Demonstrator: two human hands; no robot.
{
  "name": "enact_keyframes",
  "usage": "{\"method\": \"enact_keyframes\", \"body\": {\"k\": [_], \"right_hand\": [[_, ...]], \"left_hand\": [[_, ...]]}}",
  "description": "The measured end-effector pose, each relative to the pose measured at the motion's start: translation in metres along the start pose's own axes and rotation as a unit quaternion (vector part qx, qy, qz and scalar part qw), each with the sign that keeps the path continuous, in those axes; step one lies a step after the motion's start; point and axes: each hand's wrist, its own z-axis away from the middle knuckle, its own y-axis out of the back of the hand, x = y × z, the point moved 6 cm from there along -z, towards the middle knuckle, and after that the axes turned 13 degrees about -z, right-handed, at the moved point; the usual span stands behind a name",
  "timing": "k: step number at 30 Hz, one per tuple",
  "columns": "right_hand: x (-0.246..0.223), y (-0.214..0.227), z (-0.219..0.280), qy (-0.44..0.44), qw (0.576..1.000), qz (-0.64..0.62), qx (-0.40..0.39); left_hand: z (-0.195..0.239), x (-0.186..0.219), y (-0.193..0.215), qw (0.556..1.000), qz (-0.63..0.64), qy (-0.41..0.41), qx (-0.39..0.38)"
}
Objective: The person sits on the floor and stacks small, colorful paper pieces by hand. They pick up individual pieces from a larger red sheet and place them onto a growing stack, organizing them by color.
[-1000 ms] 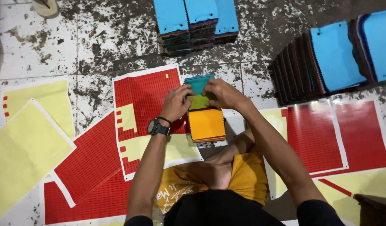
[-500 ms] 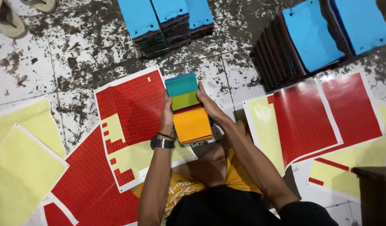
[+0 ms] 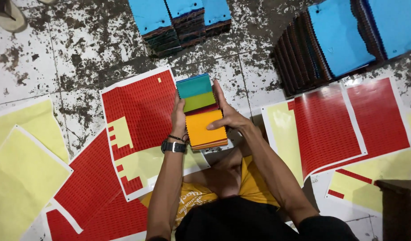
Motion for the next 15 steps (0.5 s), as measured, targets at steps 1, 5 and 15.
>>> {"method": "enact_keyframes", "body": {"k": [1,5,15], "right_hand": [[0.001,-0.001,-0.001,-0.001,1.000,0.000,0.000],[0.008,0.004,-0.006,-0.046,0.998,-0.013,0.038],[0.020,0.007,-0.008,-0.054,0.998,0.006,0.028]], "left_hand": [[0.004,0.001,0.000,1.000,0.000,0.001,0.001],[-0.005,-0.014,0.002,0.999,-0.009,-0.021,-0.023],[0.006,0.005,-0.005,0.999,0.041,-0.027,-0.024]]}}
